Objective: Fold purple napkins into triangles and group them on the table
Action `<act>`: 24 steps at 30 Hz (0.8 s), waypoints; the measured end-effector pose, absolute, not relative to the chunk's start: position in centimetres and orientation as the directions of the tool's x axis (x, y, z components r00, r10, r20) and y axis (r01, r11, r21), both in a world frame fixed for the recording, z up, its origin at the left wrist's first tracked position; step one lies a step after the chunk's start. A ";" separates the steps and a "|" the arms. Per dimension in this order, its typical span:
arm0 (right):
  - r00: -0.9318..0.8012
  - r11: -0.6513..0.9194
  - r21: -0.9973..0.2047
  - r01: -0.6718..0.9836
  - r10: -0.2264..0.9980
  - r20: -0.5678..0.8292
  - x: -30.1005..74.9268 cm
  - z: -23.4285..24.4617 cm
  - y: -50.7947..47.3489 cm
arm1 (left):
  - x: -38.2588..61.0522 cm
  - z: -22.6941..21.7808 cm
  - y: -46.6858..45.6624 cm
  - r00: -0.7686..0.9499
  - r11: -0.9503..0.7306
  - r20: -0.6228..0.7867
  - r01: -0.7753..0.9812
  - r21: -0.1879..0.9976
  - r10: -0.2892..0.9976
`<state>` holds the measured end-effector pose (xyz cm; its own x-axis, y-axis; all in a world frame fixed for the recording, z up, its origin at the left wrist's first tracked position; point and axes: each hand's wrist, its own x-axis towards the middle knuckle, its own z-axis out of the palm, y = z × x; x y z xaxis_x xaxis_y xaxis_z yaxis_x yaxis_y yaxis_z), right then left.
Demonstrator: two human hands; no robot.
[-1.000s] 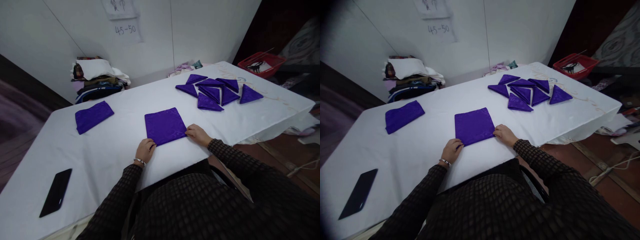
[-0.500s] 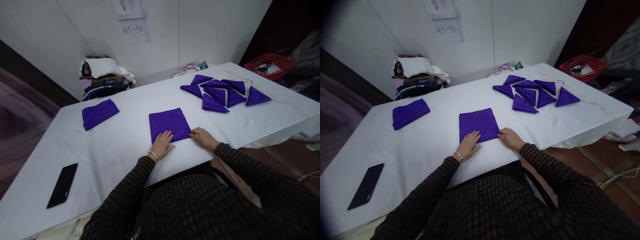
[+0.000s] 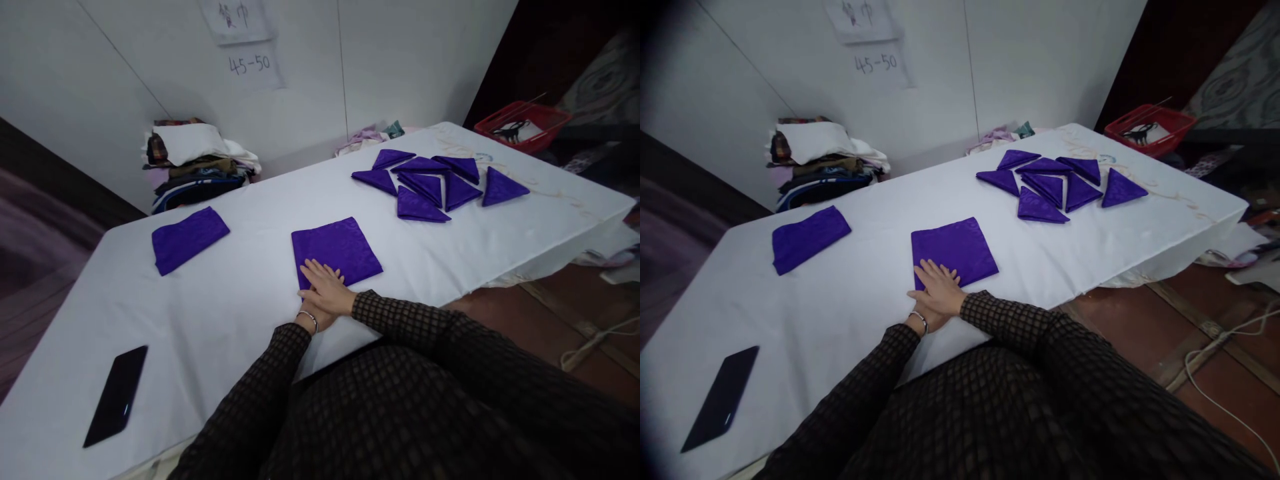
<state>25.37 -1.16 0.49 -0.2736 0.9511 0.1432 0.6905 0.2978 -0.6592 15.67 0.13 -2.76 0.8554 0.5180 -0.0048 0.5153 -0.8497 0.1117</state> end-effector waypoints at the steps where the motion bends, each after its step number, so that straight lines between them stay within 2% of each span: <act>1: -0.242 0.278 -0.670 0.689 0.959 0.150 25.3 0.3 -0.7 | 15.6 -2.7 0.1 0.859 -0.853 0.003 0.508 0.123 0.512; 7: -0.122 0.171 -0.684 0.709 0.985 0.119 27.7 -1.0 -0.7 | 14.9 -2.3 0.2 0.857 -0.843 -0.002 0.508 0.174 0.516; 14: -0.048 0.089 -0.640 0.763 0.995 0.082 31.5 -1.7 -2.4 | 15.0 -2.4 0.2 0.853 -0.839 0.001 0.512 0.181 0.521; 20: -0.032 0.080 -0.575 0.814 0.995 0.093 33.8 -2.1 -3.2 | 15.1 -1.9 -0.1 0.844 -0.832 -0.025 0.532 0.158 0.535; 24: -0.051 0.106 -0.552 0.827 0.992 0.115 34.1 -2.6 -3.3 | 15.0 -1.2 0.0 0.835 -0.806 -0.071 0.547 0.227 0.546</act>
